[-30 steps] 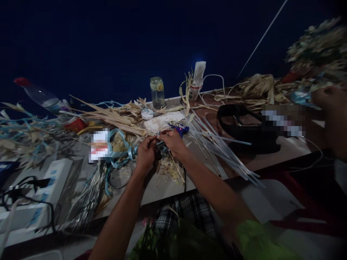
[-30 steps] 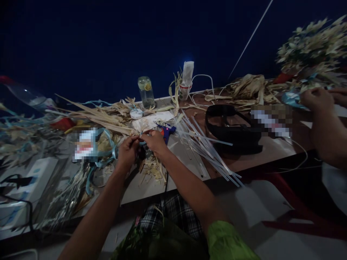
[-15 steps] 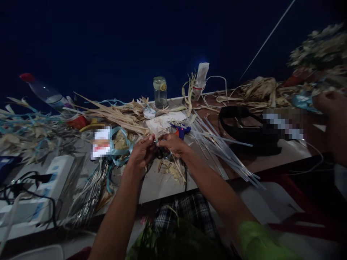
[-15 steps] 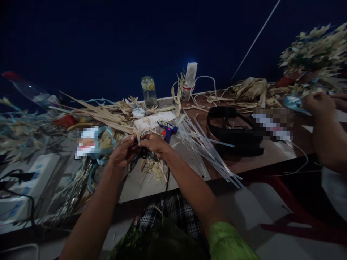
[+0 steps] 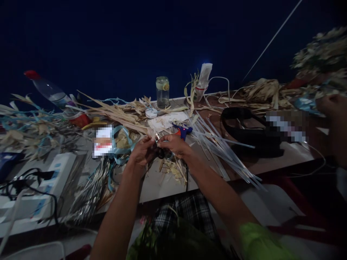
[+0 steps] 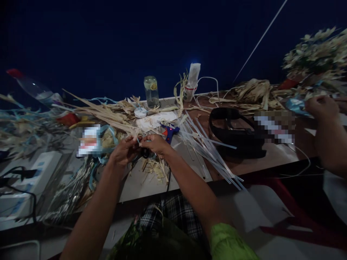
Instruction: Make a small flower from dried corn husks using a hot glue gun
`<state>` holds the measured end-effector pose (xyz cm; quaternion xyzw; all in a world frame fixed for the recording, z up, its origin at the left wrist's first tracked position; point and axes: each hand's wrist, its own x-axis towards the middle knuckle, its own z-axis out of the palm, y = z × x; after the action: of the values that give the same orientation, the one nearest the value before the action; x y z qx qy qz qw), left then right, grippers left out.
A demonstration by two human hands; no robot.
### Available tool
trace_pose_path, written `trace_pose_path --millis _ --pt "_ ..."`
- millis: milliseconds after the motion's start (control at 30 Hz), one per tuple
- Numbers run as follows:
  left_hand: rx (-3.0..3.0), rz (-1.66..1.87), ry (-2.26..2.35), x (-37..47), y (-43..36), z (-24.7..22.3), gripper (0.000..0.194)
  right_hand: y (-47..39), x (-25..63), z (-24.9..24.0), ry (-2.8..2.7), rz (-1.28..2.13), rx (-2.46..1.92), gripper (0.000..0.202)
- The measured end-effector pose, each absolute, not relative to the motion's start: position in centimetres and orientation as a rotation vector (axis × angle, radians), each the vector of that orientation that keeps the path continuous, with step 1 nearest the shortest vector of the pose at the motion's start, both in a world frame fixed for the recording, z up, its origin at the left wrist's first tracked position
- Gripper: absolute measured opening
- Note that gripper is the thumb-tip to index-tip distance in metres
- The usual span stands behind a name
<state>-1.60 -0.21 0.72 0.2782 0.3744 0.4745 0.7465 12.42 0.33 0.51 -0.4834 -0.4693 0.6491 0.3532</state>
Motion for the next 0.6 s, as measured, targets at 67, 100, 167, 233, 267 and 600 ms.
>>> trace_pose_path --millis 67,100,167,233,267,600 --pt "0.637 1.036 0.812 -1.5 -0.1 0.6 0.023 0.3 12.5 0.2 -1.283 1.595 -1.276 0.023" --pt "0.65 1.036 0.824 -1.5 -0.1 0.5 0.023 0.3 12.6 0.1 -1.325 1.542 -1.299 0.023" --pt "0.671 1.051 0.868 -1.4 0.0 0.5 0.024 0.2 12.6 0.0 -1.416 1.409 -1.365 0.021" --pt "0.693 1.092 0.928 -1.3 0.0 0.3 0.026 0.2 12.4 0.0 -1.507 1.272 -1.433 0.02" --pt "0.708 1.116 0.959 -1.2 0.0 0.2 0.026 0.2 12.3 0.0 -1.543 1.215 -1.455 0.02" --pt "0.639 1.094 1.006 -0.3 -0.2 0.6 0.025 0.1 11.7 -0.9 -1.66 1.12 -1.459 0.016"
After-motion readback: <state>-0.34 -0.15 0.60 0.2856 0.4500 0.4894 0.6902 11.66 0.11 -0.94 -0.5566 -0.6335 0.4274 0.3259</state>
